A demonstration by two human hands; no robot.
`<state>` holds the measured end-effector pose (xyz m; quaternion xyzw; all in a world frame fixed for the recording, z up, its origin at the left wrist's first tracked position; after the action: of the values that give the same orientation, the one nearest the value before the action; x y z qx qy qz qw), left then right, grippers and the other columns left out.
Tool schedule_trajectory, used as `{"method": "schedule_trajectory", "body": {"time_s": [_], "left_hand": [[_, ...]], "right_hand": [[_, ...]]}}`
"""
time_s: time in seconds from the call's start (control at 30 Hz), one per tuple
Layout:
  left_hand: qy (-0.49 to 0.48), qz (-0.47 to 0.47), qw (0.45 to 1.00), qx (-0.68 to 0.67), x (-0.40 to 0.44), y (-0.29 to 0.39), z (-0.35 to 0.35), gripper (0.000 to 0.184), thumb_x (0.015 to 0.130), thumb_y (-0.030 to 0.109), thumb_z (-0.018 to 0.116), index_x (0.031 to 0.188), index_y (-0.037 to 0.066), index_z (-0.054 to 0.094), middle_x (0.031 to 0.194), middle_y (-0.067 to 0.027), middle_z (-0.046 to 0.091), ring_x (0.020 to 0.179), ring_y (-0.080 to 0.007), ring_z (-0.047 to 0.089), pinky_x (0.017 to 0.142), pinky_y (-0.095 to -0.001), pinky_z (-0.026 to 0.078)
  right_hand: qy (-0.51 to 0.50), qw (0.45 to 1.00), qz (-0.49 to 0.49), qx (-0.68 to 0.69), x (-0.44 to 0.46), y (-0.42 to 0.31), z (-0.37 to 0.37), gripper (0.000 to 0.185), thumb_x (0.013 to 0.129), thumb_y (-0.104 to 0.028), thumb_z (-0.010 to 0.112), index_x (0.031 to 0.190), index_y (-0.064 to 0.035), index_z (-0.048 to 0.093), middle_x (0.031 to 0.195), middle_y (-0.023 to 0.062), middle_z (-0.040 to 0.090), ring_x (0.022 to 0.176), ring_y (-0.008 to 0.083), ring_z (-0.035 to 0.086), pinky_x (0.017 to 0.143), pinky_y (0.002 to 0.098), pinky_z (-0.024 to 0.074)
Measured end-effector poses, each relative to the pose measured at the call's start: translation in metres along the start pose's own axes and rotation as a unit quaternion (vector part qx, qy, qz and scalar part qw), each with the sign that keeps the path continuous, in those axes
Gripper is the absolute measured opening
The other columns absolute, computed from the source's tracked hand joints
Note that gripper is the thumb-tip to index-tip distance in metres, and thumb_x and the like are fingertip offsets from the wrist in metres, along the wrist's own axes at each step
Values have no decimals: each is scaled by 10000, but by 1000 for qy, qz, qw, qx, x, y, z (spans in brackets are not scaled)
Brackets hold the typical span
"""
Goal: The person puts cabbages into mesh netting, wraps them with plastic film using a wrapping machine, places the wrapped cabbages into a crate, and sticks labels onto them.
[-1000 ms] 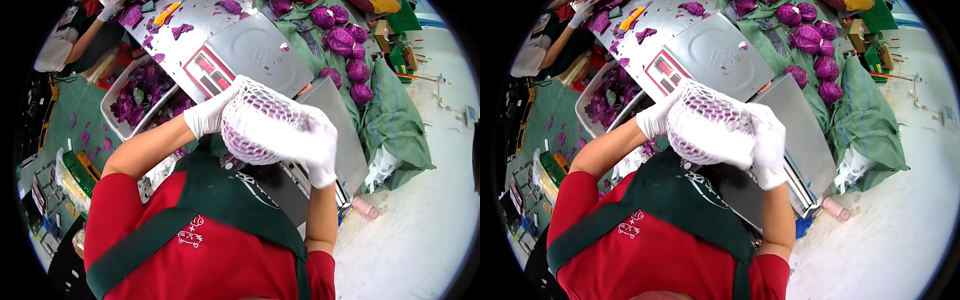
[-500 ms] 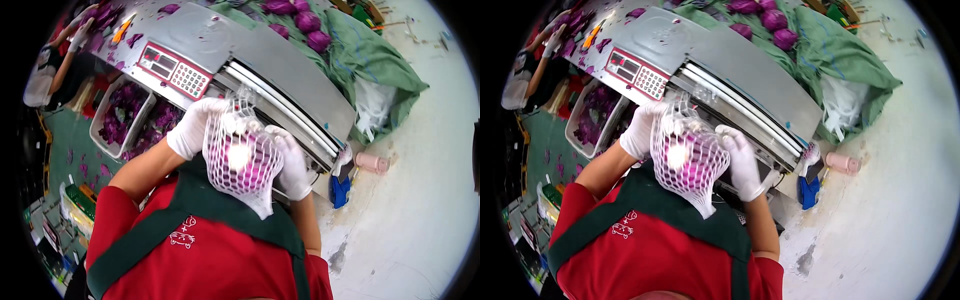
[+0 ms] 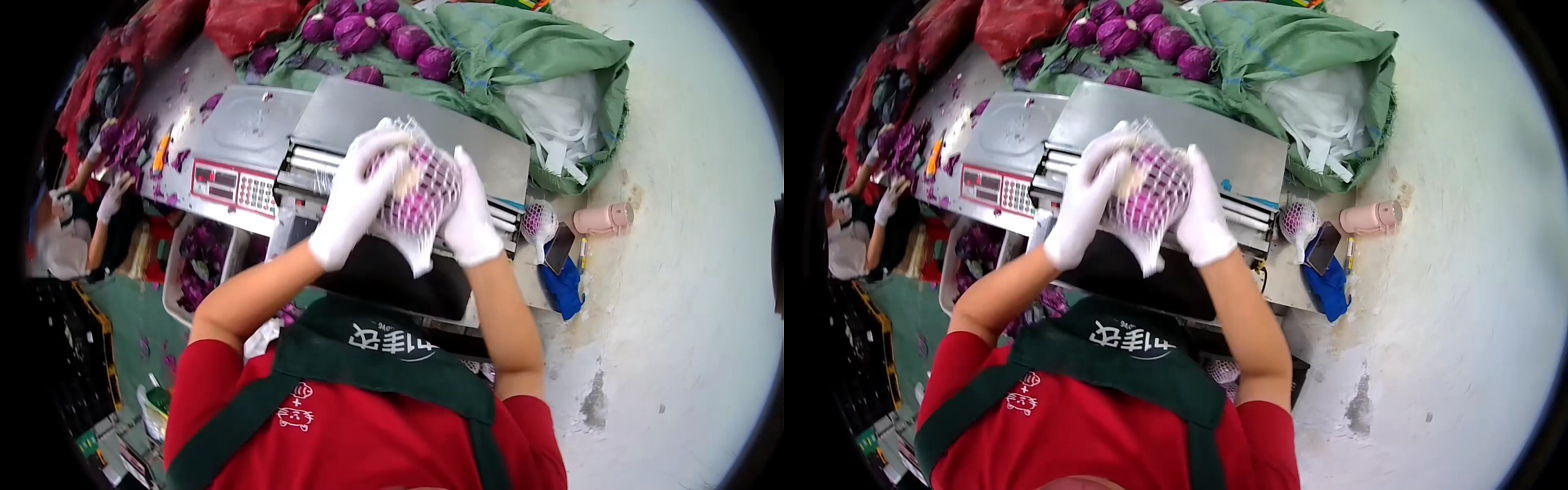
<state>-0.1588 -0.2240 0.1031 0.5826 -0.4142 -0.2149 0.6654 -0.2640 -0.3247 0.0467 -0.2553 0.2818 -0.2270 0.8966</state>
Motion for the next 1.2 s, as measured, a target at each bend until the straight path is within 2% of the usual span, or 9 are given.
{"method": "schedule_trajectory", "body": {"time_s": [0.33, 0.47, 0.57, 0.7, 0.87, 0.97, 1.03, 1.1, 1.2], "left_hand": [[-104, -380, 879, -269, 119, -123, 46, 369, 943, 302, 570, 1191, 30, 594, 986, -46, 661, 869, -123, 632, 787, -252, 516], [-46, -72, 995, 43, 131, -129, 2, 453, 945, 341, 548, 1286, 43, 534, 1206, -154, 558, 1138, -209, 527, 1022, -321, 380], [-127, 17, 984, 120, 117, -111, -32, 272, 902, 208, 611, 1124, 55, 646, 1099, -109, 612, 988, -175, 606, 844, -286, 487], [-315, 280, 776, 469, 84, -74, -94, 356, 752, 181, 698, 1102, 192, 635, 1003, -45, 607, 808, -239, 621, 650, -360, 497], [-421, 316, 644, 556, 55, -93, -106, 469, 752, 162, 648, 1206, 247, 570, 1170, -56, 541, 780, -210, 628, 634, -334, 530], [-452, 369, 632, 510, 43, -82, -60, 382, 733, 115, 631, 1105, 200, 645, 1172, -76, 593, 777, -230, 660, 622, -334, 551], [-385, 370, 748, 394, 38, -81, -53, 254, 764, 104, 627, 1006, 162, 676, 1202, -88, 599, 805, -246, 663, 646, -331, 548], [-358, 114, 875, 306, 35, -101, -70, 79, 901, 100, 561, 935, 64, 623, 1184, -145, 627, 782, -245, 679, 640, -292, 534], [-242, -305, 921, 21, 13, -68, -97, 160, 974, 168, 499, 915, 22, 530, 1076, -138, 660, 792, -166, 676, 657, -275, 544]], "right_hand": [[186, 855, -102, -473, 104, -80, -64, 598, 966, -495, 407, 1177, 41, 568, 1194, 126, 605, 1109, 238, 541, 967, 346, 391], [201, 864, -181, -426, 86, -94, -76, 392, 973, -325, 472, 1112, 14, 611, 1106, 112, 635, 978, 143, 575, 878, 282, 434], [171, 798, -255, -519, 51, -108, -72, 228, 937, -207, 547, 1002, -26, 670, 915, 49, 656, 795, 126, 610, 747, 260, 477], [-8, 316, -318, -894, -31, -120, -53, 379, 776, -210, 723, 1139, -133, 643, 992, 47, 625, 823, 189, 624, 688, 333, 502], [-161, 127, -258, -944, -53, -92, -84, 450, 754, -196, 626, 1195, -253, 556, 936, 10, 533, 736, 184, 580, 622, 322, 499], [-231, 174, -287, -913, -43, -69, -94, 309, 769, -169, 599, 1074, -219, 595, 931, 19, 546, 749, 197, 588, 623, 330, 507], [-151, 363, -269, -879, -40, -67, -89, 143, 799, -92, 574, 938, -108, 599, 926, 70, 591, 806, 255, 628, 657, 321, 525], [-45, 676, -82, -731, -43, -65, -113, 108, 861, -45, 509, 945, -70, 573, 938, 73, 599, 830, 213, 639, 669, 298, 523], [24, 801, 35, -598, -77, -80, -88, 84, 916, -49, 470, 974, -43, 530, 915, 43, 587, 853, 127, 619, 706, 272, 531]]}}
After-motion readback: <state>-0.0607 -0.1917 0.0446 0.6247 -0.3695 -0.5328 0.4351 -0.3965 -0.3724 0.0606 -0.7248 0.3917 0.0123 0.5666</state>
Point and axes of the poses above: each hand's wrist, its own x-axis towards the middle knuckle, its own z-axis out of the palm, y = z × x, the point moved 6 cm from there along x, towards the middle knuckle
